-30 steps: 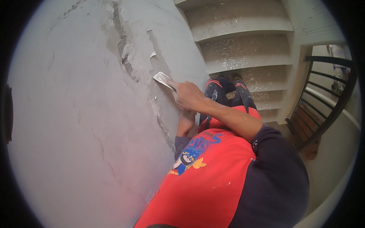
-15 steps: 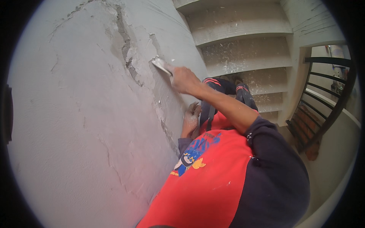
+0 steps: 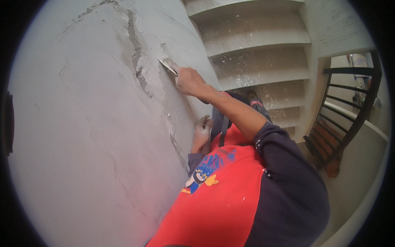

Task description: The person uses a putty knife to apply and smooth plaster onto a vertical wall surface. They repeatedly scrape the tool against the wall to fill a vertical gap and blend the material into the surrounding area.

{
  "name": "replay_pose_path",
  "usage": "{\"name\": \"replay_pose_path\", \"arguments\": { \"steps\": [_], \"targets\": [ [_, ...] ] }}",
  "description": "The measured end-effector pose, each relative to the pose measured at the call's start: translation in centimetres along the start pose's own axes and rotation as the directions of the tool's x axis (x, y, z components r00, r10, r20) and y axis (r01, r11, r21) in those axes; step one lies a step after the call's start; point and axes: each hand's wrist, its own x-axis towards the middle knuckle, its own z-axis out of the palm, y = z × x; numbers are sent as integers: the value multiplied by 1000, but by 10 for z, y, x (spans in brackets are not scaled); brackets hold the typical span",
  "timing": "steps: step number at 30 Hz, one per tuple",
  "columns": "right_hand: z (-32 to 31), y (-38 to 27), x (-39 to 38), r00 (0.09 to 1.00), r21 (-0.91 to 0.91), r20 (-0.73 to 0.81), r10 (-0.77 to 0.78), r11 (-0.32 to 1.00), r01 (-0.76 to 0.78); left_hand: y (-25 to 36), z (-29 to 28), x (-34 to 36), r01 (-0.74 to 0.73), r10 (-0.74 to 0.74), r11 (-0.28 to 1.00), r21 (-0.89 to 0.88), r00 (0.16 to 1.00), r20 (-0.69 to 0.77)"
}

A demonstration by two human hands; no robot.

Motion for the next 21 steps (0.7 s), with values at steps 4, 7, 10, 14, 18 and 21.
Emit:
{"name": "replay_pose_path", "arguments": {
  "steps": [4, 7, 10, 14, 18, 21],
  "targets": [
    [35, 24, -19, 976, -54, -89, -200, 979, 196, 3, -10, -1, 79, -83, 986, 146, 996, 24],
    [7, -10, -11, 998, -12, 20, -51, 999, 51, -10, -3, 1, 29, -28, 999, 29, 998, -52],
    [-9, -5, 10, 998, -8, 44, 55, 998, -55, -8, -2, 7, -10, 10, 1000, 20, 1000, -9],
    [12, 2, -8, 991, -59, -4, -133, 989, 132, 1, -8, 6, 38, -37, 998, 45, 999, -20],
    [-4, 17, 46, 988, -104, 5, 156, 982, -155, 8, 1, 6, -11, 11, 1000, 1, 1000, 30],
    [4, 0, 26, 998, -122, 23, -62, 990, 64, 4, -8, 1, 68, -67, 998, 9, 998, -4]
  ]
}}
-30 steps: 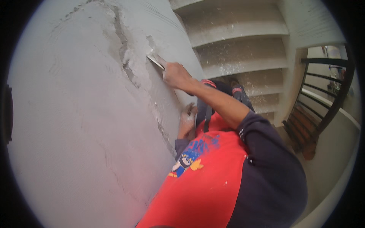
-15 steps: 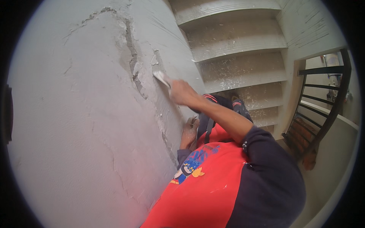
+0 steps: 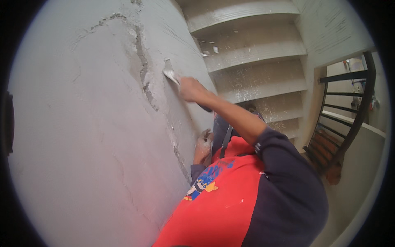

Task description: The person uses a putty knife to apply and smooth plaster onto a vertical wall surface. They repeatedly scrape the tool against the wall to fill a vertical gap and blend the material into the surrounding area.

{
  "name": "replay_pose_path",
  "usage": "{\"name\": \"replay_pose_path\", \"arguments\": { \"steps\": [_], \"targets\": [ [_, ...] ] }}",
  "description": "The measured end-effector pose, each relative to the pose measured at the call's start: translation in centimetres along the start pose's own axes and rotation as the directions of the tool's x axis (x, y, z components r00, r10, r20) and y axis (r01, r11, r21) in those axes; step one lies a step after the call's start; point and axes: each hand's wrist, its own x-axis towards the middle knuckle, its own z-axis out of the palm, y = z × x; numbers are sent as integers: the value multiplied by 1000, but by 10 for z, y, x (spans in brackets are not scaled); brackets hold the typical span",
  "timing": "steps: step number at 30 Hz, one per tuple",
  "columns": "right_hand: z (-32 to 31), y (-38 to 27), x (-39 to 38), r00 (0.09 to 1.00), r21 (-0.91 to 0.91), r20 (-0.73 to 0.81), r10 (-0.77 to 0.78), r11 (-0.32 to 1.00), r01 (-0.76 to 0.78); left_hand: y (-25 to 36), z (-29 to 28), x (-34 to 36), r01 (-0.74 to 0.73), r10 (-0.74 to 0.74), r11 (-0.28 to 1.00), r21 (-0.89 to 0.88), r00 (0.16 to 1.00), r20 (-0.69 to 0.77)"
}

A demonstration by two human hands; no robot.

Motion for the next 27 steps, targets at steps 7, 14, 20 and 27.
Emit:
{"name": "replay_pose_path", "arguments": {
  "steps": [7, 14, 20, 27],
  "targets": [
    [-13, 10, 13, 999, -11, -6, 39, 999, -39, 0, 6, 4, -58, 58, 998, 0, 998, 3],
    [-27, -9, 24, 980, 85, 61, 190, 977, -195, -11, 10, 2, -52, 53, 999, 6, 998, -19],
    [-17, 16, -7, 999, 12, 20, -38, 999, 38, -5, 8, 9, -67, 67, 996, 60, 998, 2],
    [6, 19, -98, 986, 150, 121, -111, 984, 92, -11, 12, 10, -107, 112, 990, 97, 993, -44]
  ]
}}
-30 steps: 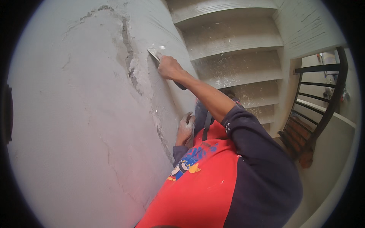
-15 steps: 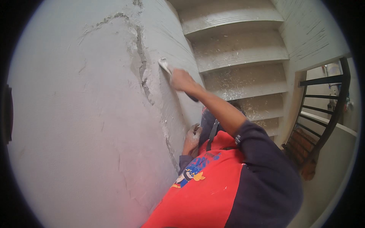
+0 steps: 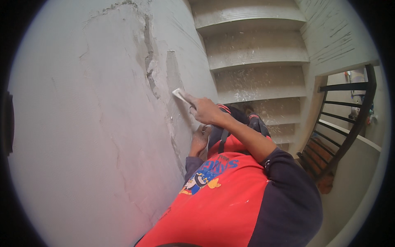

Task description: The person uses a putty knife to apply and smooth plaster onto a vertical wall surface. They repeatedly scrape the tool against the wall to fill a vertical gap and blend the material into the surrounding area.

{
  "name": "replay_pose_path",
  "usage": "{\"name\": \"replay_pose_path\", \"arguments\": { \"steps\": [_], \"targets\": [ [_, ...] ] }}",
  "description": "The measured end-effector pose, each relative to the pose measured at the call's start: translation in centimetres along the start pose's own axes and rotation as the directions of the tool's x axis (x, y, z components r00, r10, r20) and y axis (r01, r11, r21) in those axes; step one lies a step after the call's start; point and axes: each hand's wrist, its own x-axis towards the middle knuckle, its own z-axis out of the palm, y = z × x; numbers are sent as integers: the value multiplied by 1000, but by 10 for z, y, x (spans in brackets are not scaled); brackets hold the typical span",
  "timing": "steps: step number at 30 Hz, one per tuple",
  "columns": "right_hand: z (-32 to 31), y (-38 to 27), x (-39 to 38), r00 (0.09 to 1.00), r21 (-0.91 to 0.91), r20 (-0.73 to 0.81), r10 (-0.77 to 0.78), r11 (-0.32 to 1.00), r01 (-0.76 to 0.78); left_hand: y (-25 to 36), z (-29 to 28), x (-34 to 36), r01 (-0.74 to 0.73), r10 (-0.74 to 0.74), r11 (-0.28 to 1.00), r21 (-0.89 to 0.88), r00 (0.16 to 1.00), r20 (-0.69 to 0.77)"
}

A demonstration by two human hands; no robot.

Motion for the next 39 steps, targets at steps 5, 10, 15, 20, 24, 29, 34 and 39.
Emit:
{"name": "replay_pose_path", "arguments": {
  "steps": [5, 10, 15, 20, 24, 29, 34, 39],
  "targets": [
    [36, -1, -23, 995, -41, -56, -86, 996, 84, -44, 12, 6, -223, 227, 957, 184, 974, -1],
    [49, -8, -31, 988, -39, -144, -54, 998, 49, -52, 19, 8, -415, 417, 888, 197, 908, 36],
    [36, -21, -24, 999, -107, -17, 49, 993, -51, -67, 18, 1, -449, 446, 865, 223, 892, 68],
    [36, -14, -29, 998, -63, -56, 7, 998, -11, -29, 8, 5, -565, 582, 798, 208, 813, -28],
    [30, -15, -17, 996, -96, -40, 78, 992, -82, -27, 15, -10, -488, 510, 845, 220, 858, -55],
    [34, -19, -26, 998, -75, -14, 68, 995, -69, -14, 8, 4, -512, 544, 819, 259, 836, -66],
    [39, -14, -5, 992, -88, -127, -22, 996, 11, -30, 3, -4, -422, 426, 866, 268, 904, 47],
    [25, -37, -9, 995, -101, -29, 99, 990, -102, -27, 3, -3, -365, 364, 897, 249, 930, 52]
  ]
}}
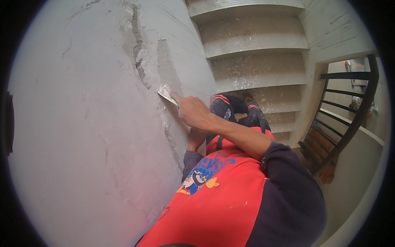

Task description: The person uses a putty knife to apply and smooth plaster onto a vertical wall surface. They repeatedly scrape the tool against the wall to fill a vertical gap and blend the material into the surrounding area.

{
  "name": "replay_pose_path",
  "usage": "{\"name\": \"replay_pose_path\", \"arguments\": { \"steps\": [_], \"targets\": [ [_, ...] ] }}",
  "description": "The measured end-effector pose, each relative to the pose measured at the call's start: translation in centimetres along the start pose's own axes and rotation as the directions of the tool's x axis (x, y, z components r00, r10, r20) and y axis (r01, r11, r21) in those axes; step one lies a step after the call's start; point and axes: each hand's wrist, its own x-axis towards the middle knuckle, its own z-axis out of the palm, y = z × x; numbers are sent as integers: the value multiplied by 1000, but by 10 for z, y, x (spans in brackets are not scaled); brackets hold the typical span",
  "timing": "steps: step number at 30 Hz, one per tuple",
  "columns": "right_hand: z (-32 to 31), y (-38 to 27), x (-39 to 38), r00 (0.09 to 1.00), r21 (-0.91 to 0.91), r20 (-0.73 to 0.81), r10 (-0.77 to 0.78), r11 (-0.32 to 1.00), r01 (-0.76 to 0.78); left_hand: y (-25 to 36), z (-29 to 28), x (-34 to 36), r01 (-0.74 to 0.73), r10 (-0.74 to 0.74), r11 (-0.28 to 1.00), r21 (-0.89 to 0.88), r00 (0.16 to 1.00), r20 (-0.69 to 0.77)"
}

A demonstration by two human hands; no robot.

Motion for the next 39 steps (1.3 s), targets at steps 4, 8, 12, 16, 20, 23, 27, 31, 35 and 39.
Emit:
{"name": "replay_pose_path", "arguments": {
  "steps": [4, 8, 12, 16, 20, 23, 27, 31, 35, 39],
  "targets": [
    [10, 2, -2, 1000, -8, 4, -20, 1000, 21, -1, -4, 9, -5, 6, 1000, 6, 1000, -7],
    [7, -16, -18, 987, 83, -84, -135, 986, 142, 0, -4, 5, 42, -42, 999, -4, 999, 5],
    [2, 5, -12, 938, 109, -185, -293, 942, 316, 6, -6, 6, 51, -51, 999, -10, 999, 21],
    [6, 12, -14, 978, 170, -97, -183, 965, 197, 8, -7, 5, 56, -56, 998, -9, 998, 27],
    [14, 8, -5, 985, 140, -133, -114, 981, 132, 12, -8, 5, 69, -67, 997, -22, 997, 44],
    [13, 8, -1, 984, 117, -143, -110, 985, 127, 11, -8, 5, 79, -78, 997, -26, 996, 53],
    [10, 3, -15, 994, 155, -58, -90, 983, 98, 11, -9, 5, 98, -97, 995, -26, 994, 48],
    [16, 9, 0, 986, 132, -128, -102, 984, 119, 9, -8, 8, 95, -94, 995, -19, 994, 53],
    [23, 8, 0, 979, 163, -142, -144, 972, 167, 7, -9, 7, 107, -106, 994, -15, 993, 49],
    [4, -6, 20, 981, 181, -179, -74, 978, 106, 11, -13, 13, 128, -127, 992, -8, 990, 61]
  ]
}}
